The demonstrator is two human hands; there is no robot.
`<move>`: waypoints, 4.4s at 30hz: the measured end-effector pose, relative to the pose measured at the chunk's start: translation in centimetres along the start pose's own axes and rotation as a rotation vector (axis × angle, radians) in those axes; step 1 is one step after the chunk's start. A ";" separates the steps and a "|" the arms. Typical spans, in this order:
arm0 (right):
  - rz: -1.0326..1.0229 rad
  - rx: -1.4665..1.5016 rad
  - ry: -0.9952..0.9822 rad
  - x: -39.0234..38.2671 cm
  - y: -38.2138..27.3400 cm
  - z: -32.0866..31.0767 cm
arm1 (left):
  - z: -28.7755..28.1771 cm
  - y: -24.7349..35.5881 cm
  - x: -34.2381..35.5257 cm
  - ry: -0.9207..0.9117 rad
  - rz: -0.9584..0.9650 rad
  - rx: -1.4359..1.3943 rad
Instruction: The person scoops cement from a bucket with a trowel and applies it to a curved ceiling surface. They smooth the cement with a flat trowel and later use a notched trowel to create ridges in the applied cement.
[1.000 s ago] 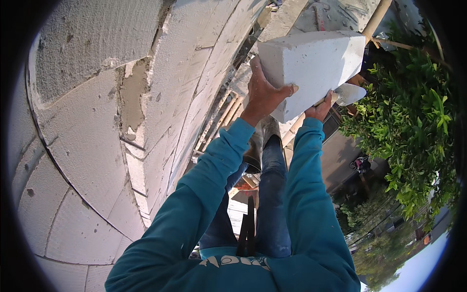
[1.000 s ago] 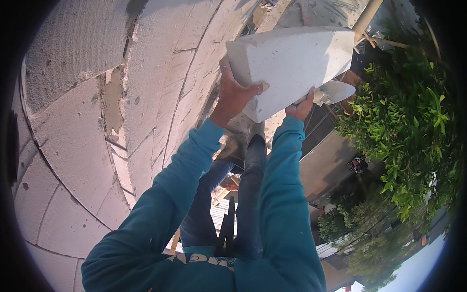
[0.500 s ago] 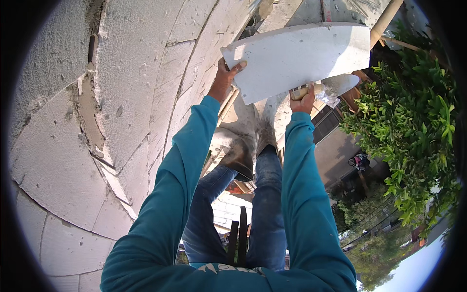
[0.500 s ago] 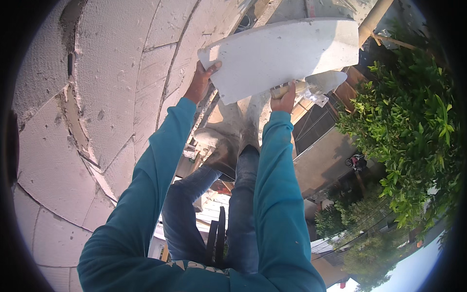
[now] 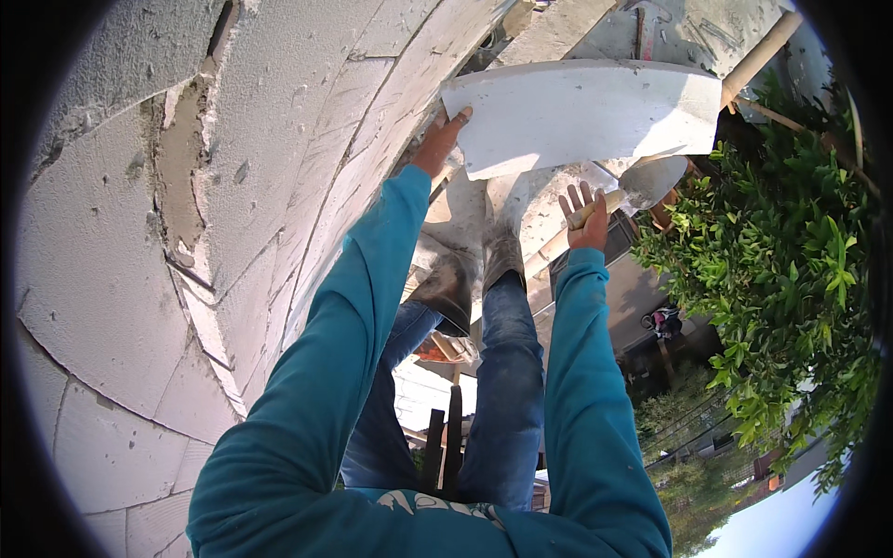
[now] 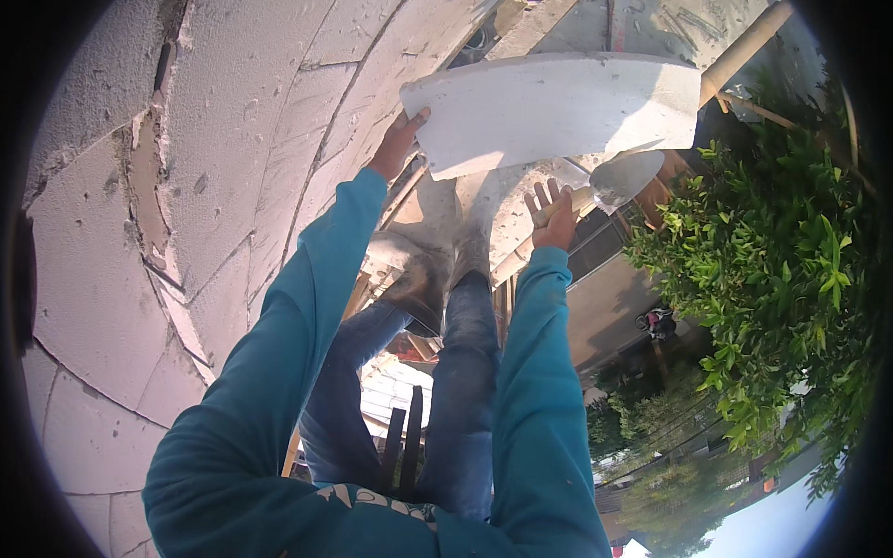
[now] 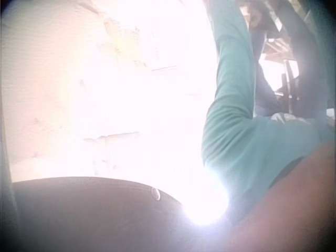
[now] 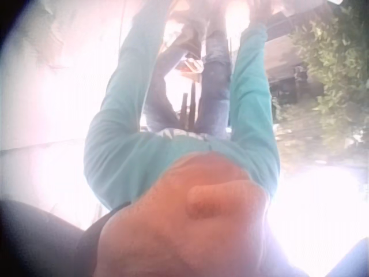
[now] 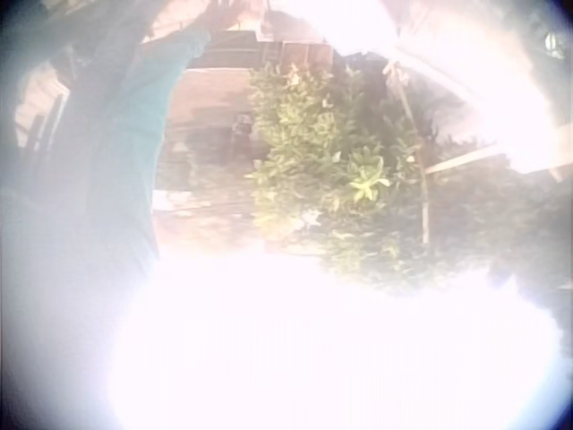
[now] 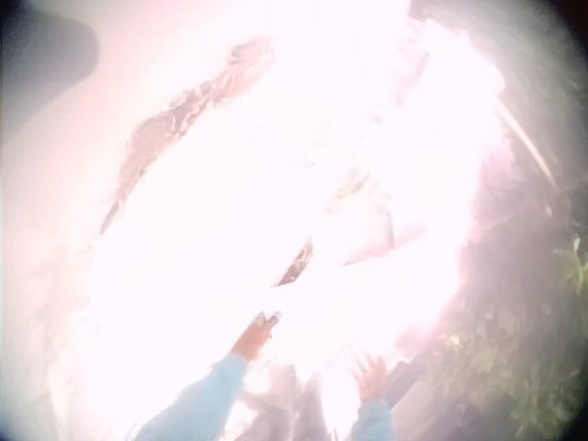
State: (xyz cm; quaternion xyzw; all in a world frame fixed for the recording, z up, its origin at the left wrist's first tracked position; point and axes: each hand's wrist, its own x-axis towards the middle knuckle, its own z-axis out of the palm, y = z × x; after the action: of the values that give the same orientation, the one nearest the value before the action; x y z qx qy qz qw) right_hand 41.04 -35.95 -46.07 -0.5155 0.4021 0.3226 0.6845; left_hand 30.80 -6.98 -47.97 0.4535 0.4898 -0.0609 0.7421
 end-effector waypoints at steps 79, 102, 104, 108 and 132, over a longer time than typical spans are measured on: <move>-1.082 -2.768 -1.603 -37.9 -4.0 28.6 | 21.5 -13.4 -64.8 1.228 -0.513 -1.041; -0.819 -2.812 -1.629 -54.4 24.7 11.4 | -19.9 -47.8 -70.3 1.278 -0.540 -0.655; -0.806 -2.878 -1.571 -57.1 27.7 9.5 | -22.9 -51.1 -68.4 1.212 -0.559 -0.603; -0.748 -2.949 -1.474 -57.3 31.1 7.0 | -28.4 -56.9 -64.2 1.265 -0.553 -0.515; -0.421 -3.070 -0.810 -59.8 42.5 3.1 | -27.8 -76.0 -62.4 1.487 -0.281 -2.380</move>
State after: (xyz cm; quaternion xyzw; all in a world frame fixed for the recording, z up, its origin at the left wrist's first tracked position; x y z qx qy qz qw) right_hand -22.73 -23.48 -11.80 0.6113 0.5621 -0.4158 0.3709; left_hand -60.51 -52.85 -48.83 -0.5623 0.5598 0.5612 0.2354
